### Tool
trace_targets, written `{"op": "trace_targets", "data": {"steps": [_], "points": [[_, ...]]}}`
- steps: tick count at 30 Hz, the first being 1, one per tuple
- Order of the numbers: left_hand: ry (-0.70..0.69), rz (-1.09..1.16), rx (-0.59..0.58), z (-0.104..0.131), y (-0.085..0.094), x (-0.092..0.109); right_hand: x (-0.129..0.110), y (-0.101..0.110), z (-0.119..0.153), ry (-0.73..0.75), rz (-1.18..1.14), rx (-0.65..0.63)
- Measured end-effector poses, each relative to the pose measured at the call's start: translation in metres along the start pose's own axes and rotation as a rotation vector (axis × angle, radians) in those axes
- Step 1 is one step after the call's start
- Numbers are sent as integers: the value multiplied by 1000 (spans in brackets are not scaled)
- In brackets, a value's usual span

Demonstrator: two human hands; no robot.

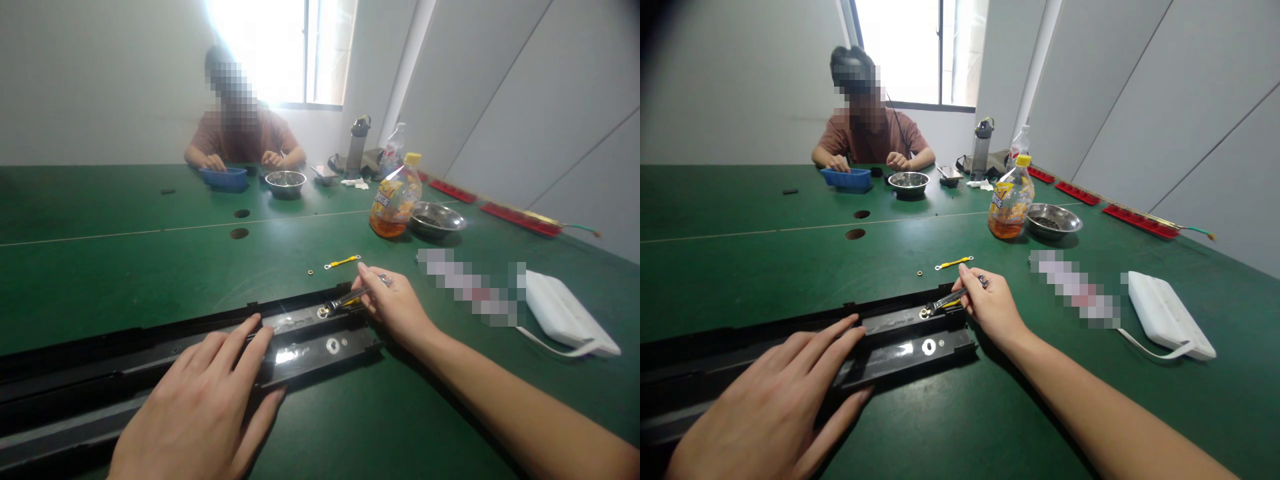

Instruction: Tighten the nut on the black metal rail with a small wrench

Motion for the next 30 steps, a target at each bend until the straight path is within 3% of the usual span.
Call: {"op": "trace_targets", "data": {"steps": [9, 13, 18, 25, 30], "points": [[0, 5, -2, 1, -1, -1, 0, 1, -2, -19, -8, -91], [-11, 4, 8, 0, 0, 0, -20, 8, 2, 75, 258, -82], [-14, 1, 20, 0, 4, 1, -31, 11, 5, 97, 529, -257], [14, 28, -12, -1, 4, 1, -32, 8, 4, 115, 524, -459], [13, 36, -18, 0, 4, 2, -29, 8, 1, 113, 526, -438]]}}
Point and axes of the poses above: each hand's wrist, its own z-axis away from the middle knuckle, its own y-axis out of the back of the hand, x = y × z, the point moved 6 cm from there along -z, towards the middle knuckle, and after that the axes turned 9 degrees about -x, right-handed, at the moved point
